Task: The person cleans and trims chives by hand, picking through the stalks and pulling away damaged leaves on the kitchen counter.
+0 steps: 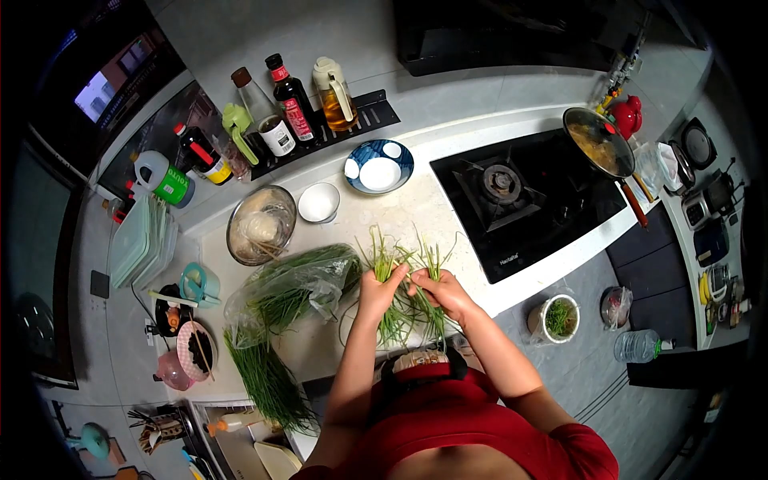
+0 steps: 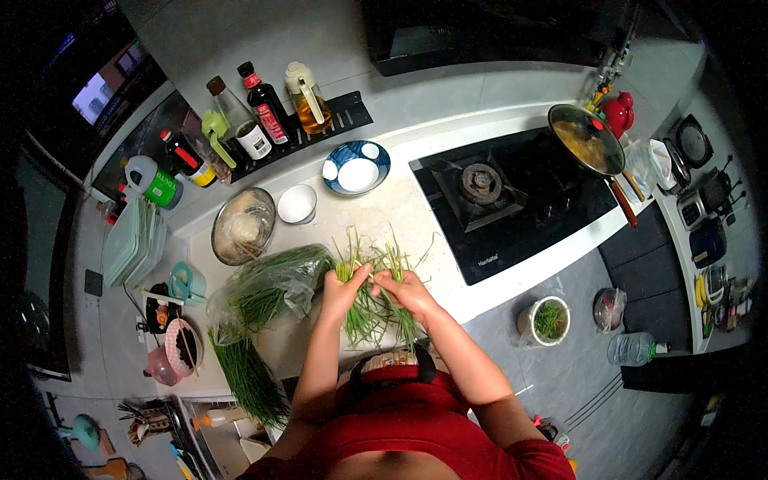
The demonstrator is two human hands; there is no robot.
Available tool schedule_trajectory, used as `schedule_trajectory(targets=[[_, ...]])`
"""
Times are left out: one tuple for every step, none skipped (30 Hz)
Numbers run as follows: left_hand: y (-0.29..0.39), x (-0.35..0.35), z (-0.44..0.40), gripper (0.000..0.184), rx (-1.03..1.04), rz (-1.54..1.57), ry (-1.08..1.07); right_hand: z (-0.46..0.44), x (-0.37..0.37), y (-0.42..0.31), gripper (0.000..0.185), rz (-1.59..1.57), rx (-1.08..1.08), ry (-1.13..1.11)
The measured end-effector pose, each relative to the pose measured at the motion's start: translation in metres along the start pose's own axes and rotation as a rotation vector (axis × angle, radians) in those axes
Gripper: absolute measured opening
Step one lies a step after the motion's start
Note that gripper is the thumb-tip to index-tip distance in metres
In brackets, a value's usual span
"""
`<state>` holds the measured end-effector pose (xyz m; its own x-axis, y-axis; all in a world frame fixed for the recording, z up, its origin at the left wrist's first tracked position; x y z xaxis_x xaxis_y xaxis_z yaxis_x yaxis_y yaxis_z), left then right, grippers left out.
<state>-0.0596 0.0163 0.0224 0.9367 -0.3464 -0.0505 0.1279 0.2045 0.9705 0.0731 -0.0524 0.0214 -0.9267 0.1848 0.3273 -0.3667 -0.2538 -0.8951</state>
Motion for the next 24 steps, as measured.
schedule_trajectory(targets=[[0.003,0.002,0.001,0.023,0.025,0.037,-0.011,-0.001,-0.001,0.002,0.02,-0.014,0.005,-0.001],[0.006,0.0,0.002,0.026,-0.047,0.029,-0.029,-0.003,-0.002,0.007,0.02,-0.028,0.01,0.0],[0.003,-0.002,0.0,0.027,-0.035,0.015,-0.011,-0.004,-0.003,0.008,0.021,-0.042,0.014,0.0],[-0.003,-0.005,-0.004,0.029,-0.023,0.002,0.007,-0.003,-0.003,0.008,0.022,-0.032,0.032,0.017],[-0.008,-0.006,-0.008,0.03,-0.011,-0.012,0.025,-0.003,-0.002,0.008,0.021,-0.025,0.003,0.025],[-0.008,-0.005,-0.009,0.025,-0.006,0.001,0.017,-0.004,0.001,0.008,0.021,-0.019,-0.025,0.033],[-0.008,-0.002,-0.009,0.023,0.038,-0.029,0.034,-0.004,0.002,0.008,0.02,-0.012,-0.053,0.04],[-0.007,0.005,-0.008,0.021,0.082,-0.059,0.052,-0.003,0.002,0.008,0.02,-0.005,-0.042,-0.004],[-0.004,0.009,-0.006,0.019,0.125,-0.089,0.069,-0.003,0.001,0.006,0.019,0.003,-0.031,-0.048],[-0.002,0.011,-0.004,0.021,0.134,-0.157,0.036,-0.002,0.001,0.005,0.018,0.011,-0.021,-0.092],[0.002,0.012,-0.002,0.018,0.108,-0.174,-0.081,-0.002,0.001,0.006,0.018,0.015,-0.026,-0.101],[-0.001,0.013,-0.002,0.017,0.106,-0.15,-0.101,-0.002,0.001,0.007,0.017,0.019,-0.031,-0.111],[-0.004,0.015,-0.003,0.015,0.103,-0.126,-0.121,-0.003,0.001,0.008,0.017,0.023,-0.036,-0.12],[-0.006,0.014,-0.003,0.015,0.077,-0.075,-0.115,-0.004,-0.001,0.01,0.017,0.032,-0.056,-0.132],[-0.006,0.012,-0.004,0.015,0.051,-0.025,-0.11,-0.004,-0.001,0.009,0.017,0.016,-0.061,-0.116],[-0.006,0.01,-0.004,0.014,0.025,0.026,-0.104,-0.004,-0.001,0.007,0.018,0.0,-0.067,-0.099],[-0.005,0.009,-0.004,0.015,0.002,0.046,-0.114,-0.004,-0.001,0.006,0.018,-0.016,-0.073,-0.083],[0.0,0.006,-0.003,0.015,-0.021,0.066,-0.122,-0.005,-0.003,0.007,0.019,-0.071,-0.082,-0.045],[0.003,0.004,-0.002,0.015,-0.045,0.086,-0.131,-0.005,-0.003,0.006,0.02,-0.05,-0.098,-0.02],[-0.01,0.001,-0.009,0.015,-0.023,0.039,-0.124,-0.004,-0.004,0.004,0.02,-0.029,-0.113,0.006],[-0.01,0.0,-0.008,0.015,-0.009,0.019,-0.116,-0.003,-0.003,0.002,0.02,-0.007,-0.129,0.031],[-0.01,-0.001,-0.008,0.016,0.004,-0.002,-0.107,-0.006,-0.008,0.005,0.022,0.069,-0.128,0.011],[-0.009,-0.001,-0.007,0.016,0.019,-0.022,-0.099,-0.006,-0.008,0.005,0.022,0.068,-0.108,0.03],[-0.008,-0.001,-0.007,0.015,0.033,-0.047,-0.05,-0.007,-0.008,0.004,0.023,0.067,-0.089,0.05]])
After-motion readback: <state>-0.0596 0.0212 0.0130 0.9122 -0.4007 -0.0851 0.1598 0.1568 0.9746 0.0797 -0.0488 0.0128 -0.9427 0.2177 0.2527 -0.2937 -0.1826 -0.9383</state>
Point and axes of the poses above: each hand's wrist, its own z-axis away from the middle knuckle, its own x-axis out of the palm, y = z × x, the point moved 1 cm from there along -z, towards the middle knuckle, and after that the axes turned 9 degrees about -x, right-handed, at the moved point
